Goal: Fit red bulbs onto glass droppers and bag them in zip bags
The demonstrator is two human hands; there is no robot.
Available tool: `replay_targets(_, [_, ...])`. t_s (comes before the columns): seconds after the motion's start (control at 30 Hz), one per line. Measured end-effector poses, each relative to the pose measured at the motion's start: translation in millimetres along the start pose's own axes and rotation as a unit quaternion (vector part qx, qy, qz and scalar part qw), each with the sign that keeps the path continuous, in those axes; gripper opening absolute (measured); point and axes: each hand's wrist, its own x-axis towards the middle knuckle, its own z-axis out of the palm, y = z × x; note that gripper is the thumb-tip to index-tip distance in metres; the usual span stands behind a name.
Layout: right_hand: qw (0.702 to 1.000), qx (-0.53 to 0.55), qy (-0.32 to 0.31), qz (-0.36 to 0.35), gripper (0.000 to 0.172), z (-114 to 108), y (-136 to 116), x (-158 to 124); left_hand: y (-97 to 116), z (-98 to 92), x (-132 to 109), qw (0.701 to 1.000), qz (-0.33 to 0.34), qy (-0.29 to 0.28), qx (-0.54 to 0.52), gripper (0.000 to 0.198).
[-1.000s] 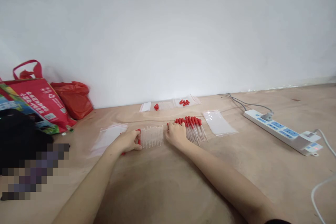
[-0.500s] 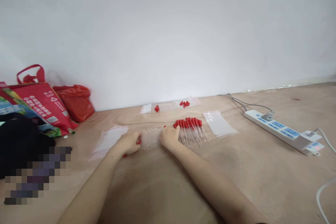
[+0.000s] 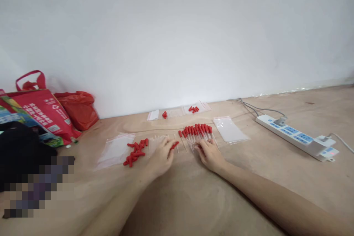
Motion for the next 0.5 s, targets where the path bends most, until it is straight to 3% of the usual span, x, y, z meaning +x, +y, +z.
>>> replay_targets(0.1, [0.999,0.021,0.003,-0.024,0.016,-16,13,-19,15,34.0,-10,0.997,0.06,0.003,-0.051,0.034])
replay_targets(0.17, [0.999,0.03,-0.004,-0.027,0.014,-22,14,-22,19,45.7,-15,0.995,0.071,-0.003,-0.064,0.033])
replay_targets(0.37, [0.996,0.056,-0.033,-0.057,0.01,-22,3,-14,17,48.3,-15,0.995,0.039,-0.002,-0.088,0.011])
replay_targets(0.5, [0.995,0.064,-0.041,-0.063,0.01,-23,2,-14,14,47.8,-13,0.991,-0.002,0.021,-0.13,0.009])
